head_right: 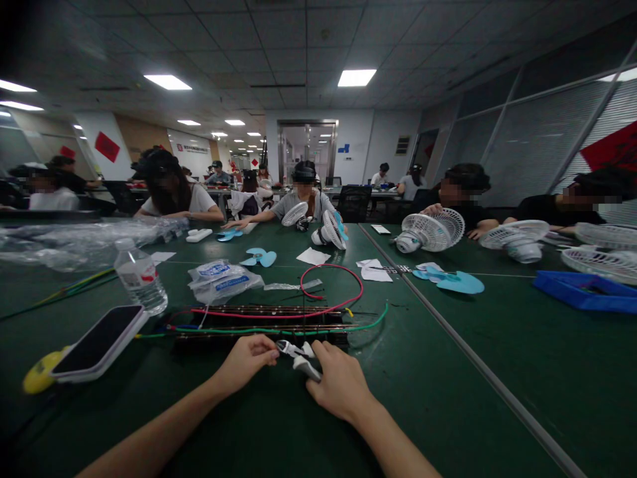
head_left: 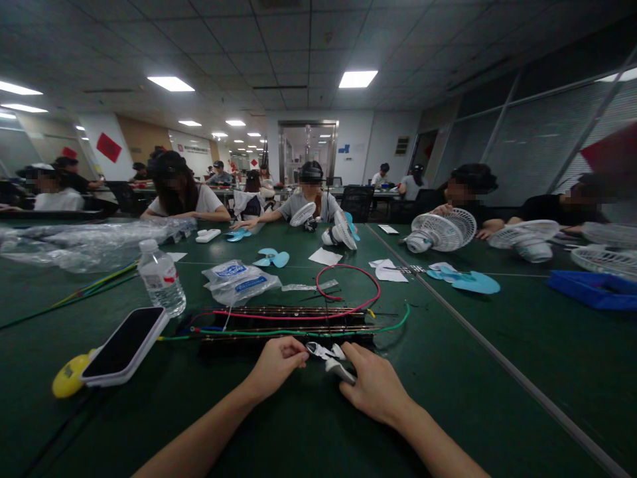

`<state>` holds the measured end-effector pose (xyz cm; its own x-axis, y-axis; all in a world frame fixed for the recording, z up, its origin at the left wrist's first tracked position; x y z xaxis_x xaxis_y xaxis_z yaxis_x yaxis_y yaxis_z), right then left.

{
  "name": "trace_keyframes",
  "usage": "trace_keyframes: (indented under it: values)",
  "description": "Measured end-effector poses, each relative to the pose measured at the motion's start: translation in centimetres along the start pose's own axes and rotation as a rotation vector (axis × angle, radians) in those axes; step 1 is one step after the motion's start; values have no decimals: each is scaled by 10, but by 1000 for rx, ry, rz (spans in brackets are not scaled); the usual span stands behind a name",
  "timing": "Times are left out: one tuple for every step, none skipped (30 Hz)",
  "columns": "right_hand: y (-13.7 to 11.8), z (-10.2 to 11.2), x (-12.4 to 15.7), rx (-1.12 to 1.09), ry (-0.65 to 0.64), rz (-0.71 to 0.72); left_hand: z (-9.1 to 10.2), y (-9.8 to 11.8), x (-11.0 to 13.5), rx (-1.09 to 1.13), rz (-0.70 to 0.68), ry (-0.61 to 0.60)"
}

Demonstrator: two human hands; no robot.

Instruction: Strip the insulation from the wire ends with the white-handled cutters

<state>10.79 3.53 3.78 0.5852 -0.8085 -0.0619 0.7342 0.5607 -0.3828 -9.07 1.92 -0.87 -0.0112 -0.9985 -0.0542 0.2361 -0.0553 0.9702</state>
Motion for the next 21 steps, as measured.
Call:
trace_keyframes:
  values:
    - [0, -1, 0, -5, 3, 9, 0, 1, 0, 13, -1, 0]
    - [0, -1, 0, -7, 4, 15, 0, 1, 0, 26, -1, 0]
    - [0, -2, 0, -7, 4, 17, 0, 1, 0, 36, 0, -2]
    - [1, -4, 0, -4, 2, 14, -1, 1, 0, 44, 0, -4]
    - [1, -5, 0, -2, 1, 9, -1, 1, 0, 50, 0, -4]
    - [1, -6, 0, 0, 1, 4, -1, 1, 0, 53, -1, -5]
    - [1, -7, 0, 1, 2, 2, -1, 0, 0, 55, -3, -9]
    - [1, -8, 0, 2, 3, 1, -1, 0, 0, 56, -6, -11]
    - [1, -8, 0, 3, 4, 1, -1, -1, 0, 58, -8, -12]
    - [1, -8, 0, 4, 3, 4, -1, -1, 0, 60, -11, -14]
    - [1, -8, 0, 4, 2, 8, -1, -2, 0, 66, -12, -15]
    - [1, -9, 0, 4, 3, 14, -1, -2, 0, 73, -14, -16]
    - [1, -9, 0, 3, 5, 20, -1, -3, 0, 81, -15, -17]
    - [1, -9, 0, 3, 10, 25, -2, -3, 0, 90, -14, -20]
    - [0, -9, 0, 4, 16, 30, -2, -3, 0, 98, -13, -22]
    - [0, -9, 0, 6, 22, 36, -2, -3, 0, 103, -10, -23]
    - [0, -10, 0, 10, 26, 39, -2, -3, -1, 109, -8, -22]
    - [0, -10, 0, 14, 31, 40, -2, -3, -1, 113, -5, -23]
    - [0, -10, 0, 19, 34, 41, -3, -2, -1, 118, -3, -22]
    - [0, -11, 0, 22, 37, 41, -3, -2, -1, 121, -2, -24]
    - [-1, -11, 0, 25, 37, 40, -3, -2, -1, 124, -2, -27]
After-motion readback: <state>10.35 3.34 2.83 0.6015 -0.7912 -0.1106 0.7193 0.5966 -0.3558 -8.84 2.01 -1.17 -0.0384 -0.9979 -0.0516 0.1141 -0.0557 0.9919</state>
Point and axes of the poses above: each hand's wrist, its own x-axis away from the middle knuckle, its own z-axis out of the back of the hand, y = z × x, the point moved 3 cm from there along -x, towards the middle knuckle, and after that the axes turned 9 degrees about -x, right-handed, at the moved point
